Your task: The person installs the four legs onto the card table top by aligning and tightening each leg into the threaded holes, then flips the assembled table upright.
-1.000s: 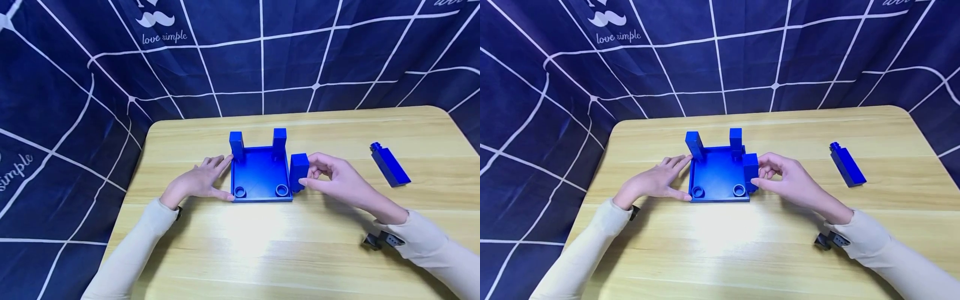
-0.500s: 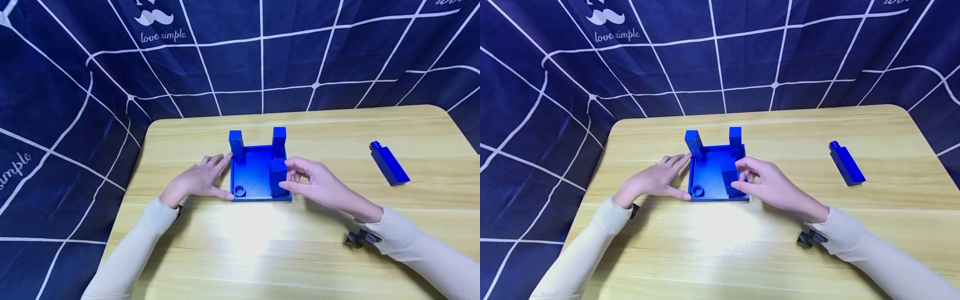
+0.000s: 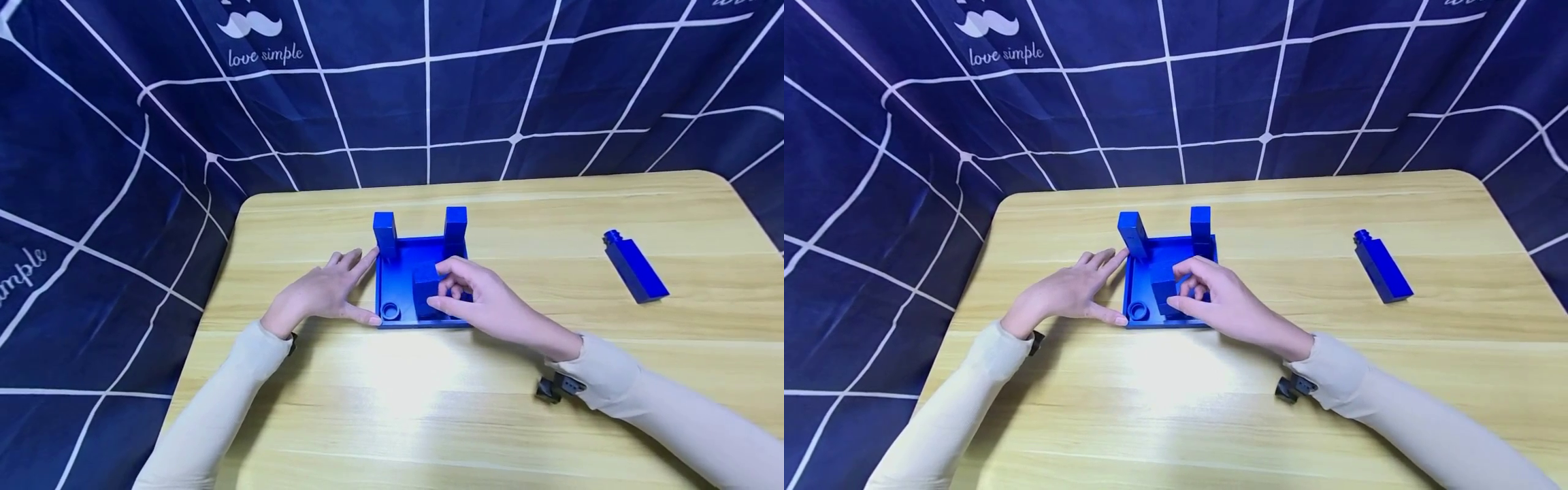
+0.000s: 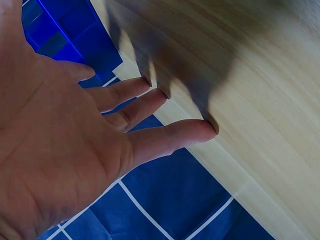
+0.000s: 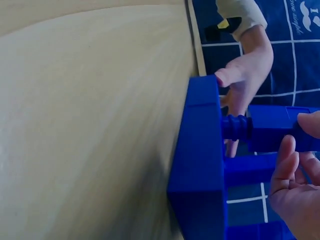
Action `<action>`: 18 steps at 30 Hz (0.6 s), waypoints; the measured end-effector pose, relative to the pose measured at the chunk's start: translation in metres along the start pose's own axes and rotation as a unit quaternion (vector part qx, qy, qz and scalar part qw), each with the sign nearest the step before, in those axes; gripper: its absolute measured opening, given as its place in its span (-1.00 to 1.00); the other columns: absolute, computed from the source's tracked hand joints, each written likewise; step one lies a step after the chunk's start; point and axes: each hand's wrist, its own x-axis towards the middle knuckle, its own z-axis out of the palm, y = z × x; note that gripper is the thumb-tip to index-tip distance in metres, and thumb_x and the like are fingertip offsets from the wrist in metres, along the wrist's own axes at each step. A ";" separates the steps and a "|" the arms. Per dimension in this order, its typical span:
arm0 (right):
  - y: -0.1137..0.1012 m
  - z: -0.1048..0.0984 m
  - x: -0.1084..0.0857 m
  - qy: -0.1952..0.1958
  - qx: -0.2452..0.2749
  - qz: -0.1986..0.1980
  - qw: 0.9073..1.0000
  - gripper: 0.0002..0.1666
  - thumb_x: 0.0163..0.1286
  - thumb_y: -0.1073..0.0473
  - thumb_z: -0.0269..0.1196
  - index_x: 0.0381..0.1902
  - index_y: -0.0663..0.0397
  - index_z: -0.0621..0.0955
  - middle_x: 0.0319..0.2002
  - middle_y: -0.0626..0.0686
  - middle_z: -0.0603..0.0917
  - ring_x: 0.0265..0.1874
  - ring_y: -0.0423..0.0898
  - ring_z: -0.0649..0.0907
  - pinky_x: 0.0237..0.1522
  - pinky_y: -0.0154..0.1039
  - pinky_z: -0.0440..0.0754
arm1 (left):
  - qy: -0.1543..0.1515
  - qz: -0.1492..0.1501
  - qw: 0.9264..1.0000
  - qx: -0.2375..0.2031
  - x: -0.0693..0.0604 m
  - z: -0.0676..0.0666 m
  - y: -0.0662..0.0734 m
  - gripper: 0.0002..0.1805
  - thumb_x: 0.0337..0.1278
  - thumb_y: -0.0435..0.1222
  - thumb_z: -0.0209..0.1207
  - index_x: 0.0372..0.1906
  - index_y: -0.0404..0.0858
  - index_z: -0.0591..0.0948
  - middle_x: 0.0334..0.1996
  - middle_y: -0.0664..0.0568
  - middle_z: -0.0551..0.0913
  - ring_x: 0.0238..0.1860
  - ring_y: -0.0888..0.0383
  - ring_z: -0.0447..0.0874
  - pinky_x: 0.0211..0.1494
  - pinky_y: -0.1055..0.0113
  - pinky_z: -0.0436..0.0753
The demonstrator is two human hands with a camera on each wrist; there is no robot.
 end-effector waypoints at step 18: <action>-0.007 0.027 0.020 0.011 0.022 0.008 1.000 -0.49 0.56 0.09 0.44 0.34 0.14 0.60 -0.19 -0.02 0.70 -0.24 -0.03 0.67 -0.16 -0.13 0.64 | -0.012 -0.015 1.000 -0.013 0.001 0.001 0.001 0.49 0.09 0.53 0.34 0.82 0.06 -0.31 0.75 -0.32 -0.06 0.67 -0.41 0.00 0.44 -0.50 0.35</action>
